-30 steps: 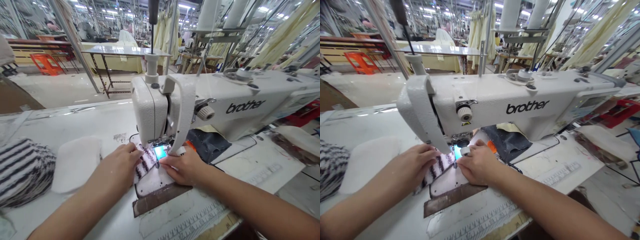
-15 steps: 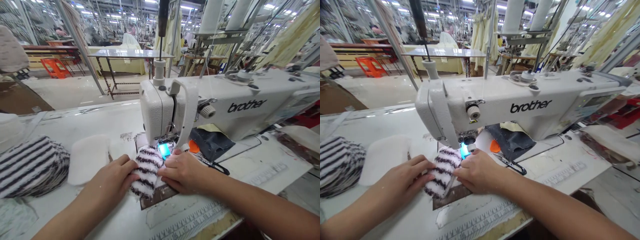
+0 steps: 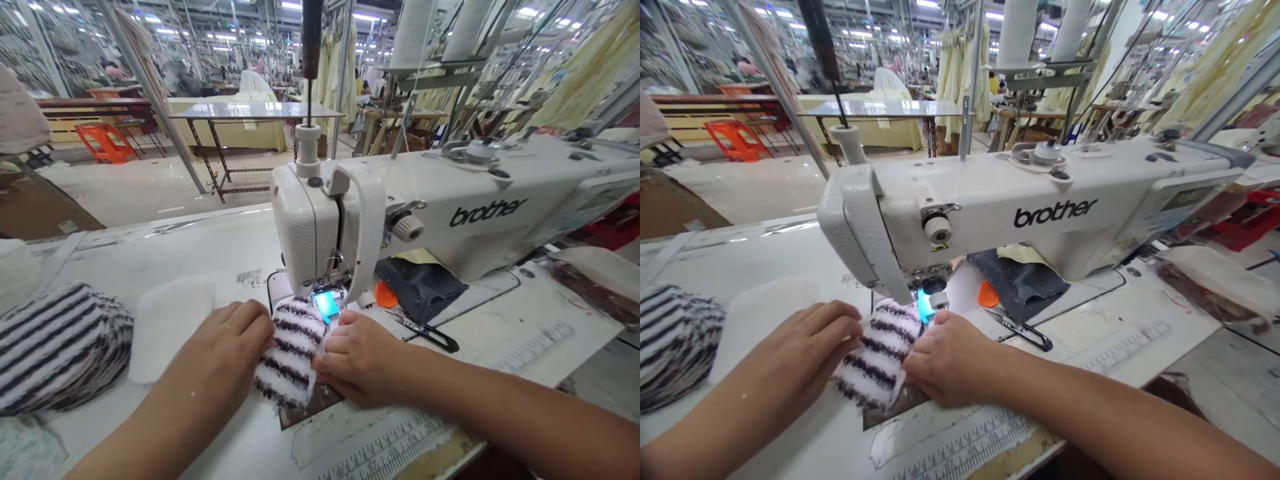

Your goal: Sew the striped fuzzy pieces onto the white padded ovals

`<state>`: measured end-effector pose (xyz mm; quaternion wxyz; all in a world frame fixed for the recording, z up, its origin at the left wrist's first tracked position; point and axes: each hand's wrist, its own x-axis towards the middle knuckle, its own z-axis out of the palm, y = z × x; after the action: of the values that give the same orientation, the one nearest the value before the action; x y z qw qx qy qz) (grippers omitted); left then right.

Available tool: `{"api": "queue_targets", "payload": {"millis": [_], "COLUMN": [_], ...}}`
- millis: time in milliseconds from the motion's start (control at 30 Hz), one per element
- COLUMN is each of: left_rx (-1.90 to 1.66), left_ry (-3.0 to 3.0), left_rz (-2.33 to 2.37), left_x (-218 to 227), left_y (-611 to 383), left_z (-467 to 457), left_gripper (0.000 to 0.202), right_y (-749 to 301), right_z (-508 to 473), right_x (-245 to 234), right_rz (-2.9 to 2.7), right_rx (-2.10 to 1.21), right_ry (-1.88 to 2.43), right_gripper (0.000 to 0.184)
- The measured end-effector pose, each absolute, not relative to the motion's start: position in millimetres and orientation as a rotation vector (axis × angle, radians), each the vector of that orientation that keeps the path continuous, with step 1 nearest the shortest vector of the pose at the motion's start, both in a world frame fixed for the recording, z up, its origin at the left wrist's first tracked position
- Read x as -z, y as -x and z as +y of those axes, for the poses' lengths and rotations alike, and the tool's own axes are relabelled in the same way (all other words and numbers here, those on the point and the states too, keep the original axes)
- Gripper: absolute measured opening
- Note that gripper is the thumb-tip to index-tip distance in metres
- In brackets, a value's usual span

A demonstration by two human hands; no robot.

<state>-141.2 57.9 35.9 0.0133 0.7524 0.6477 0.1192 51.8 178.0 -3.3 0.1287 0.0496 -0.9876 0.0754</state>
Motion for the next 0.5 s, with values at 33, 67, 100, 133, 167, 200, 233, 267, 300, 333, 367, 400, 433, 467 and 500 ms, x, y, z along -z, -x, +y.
{"api": "queue_targets", "payload": {"millis": [33,67,100,133,167,200,233,267,300,333,367,400,433,467,500], "left_rx": [-0.504,-0.603,-0.654,-0.666,-0.654,-0.633,-0.615,-0.602,-0.598,-0.599,-0.59,-0.574,-0.555,-0.533,-0.508], "left_ry": [-2.367,-2.364,-2.346,-2.332,-2.335,-2.36,-2.405,-2.462,-2.524,-2.579,-2.624,-2.662,-2.694,-2.717,-2.729], "left_rz": [1.989,1.954,1.926,1.905,1.886,1.859,1.824,1.781,1.734,1.691,1.655,1.625,1.602,1.581,1.569], "left_x": [-34.1,-30.8,-26.1,-20.4,-14.0,-7.7,-1.8,3.3,7.2,9.9,11.4,11.9,11.5,10.6,9.4], "left_y": [134.1,126.9,120.7,116.1,113.9,114.1,116.5,120.8,126.2,131.9,137.1,141.3,144.3,145.8,146.0], "left_z": [62.7,67.8,72.8,77.3,80.9,83.3,84.6,84.9,84.5,83.7,82.9,82.4,82.1,82.2,82.4], "left_gripper": [0.022,0.024,0.026,0.026,0.026,0.025,0.024,0.023,0.022,0.023,0.025,0.027,0.029,0.03,0.031], "right_y": [-51.7,-51.6,-51.7,-51.8,-52.1,-52.4,-52.8,-53.1,-53.2,-53.3,-53.3,-53.2,-53.1,-53.1,-53.1], "right_z": [178.1,178.2,178.1,178.0,177.7,177.3,176.8,176.4,175.9,175.6,175.4,175.3,175.4,175.5,175.6], "right_x": [3.8,4.5,5.1,5.8,6.3,6.6,6.8,6.9,6.8,6.6,6.5,6.4,6.4,6.5,6.6], "right_rz": [-2.864,-2.853,-2.843,-2.831,-2.822,-2.821,-2.826,-2.838,-2.857,-2.877,-2.894,-2.906,-2.914,-2.92,-2.922], "right_rx": [-0.221,-0.219,-0.219,-0.214,-0.207,-0.198,-0.187,-0.174,-0.161,-0.149,-0.141,-0.137,-0.137,-0.141,-0.146], "right_ry": [-0.15,-0.15,-0.152,-0.154,-0.154,-0.152,-0.15,-0.147,-0.145,-0.142,-0.142,-0.144,-0.145,-0.143,-0.14], "right_gripper": [0.019,0.019,0.02,0.02,0.02,0.019,0.018,0.016,0.014,0.011,0.01,0.009,0.009,0.009,0.008]}}
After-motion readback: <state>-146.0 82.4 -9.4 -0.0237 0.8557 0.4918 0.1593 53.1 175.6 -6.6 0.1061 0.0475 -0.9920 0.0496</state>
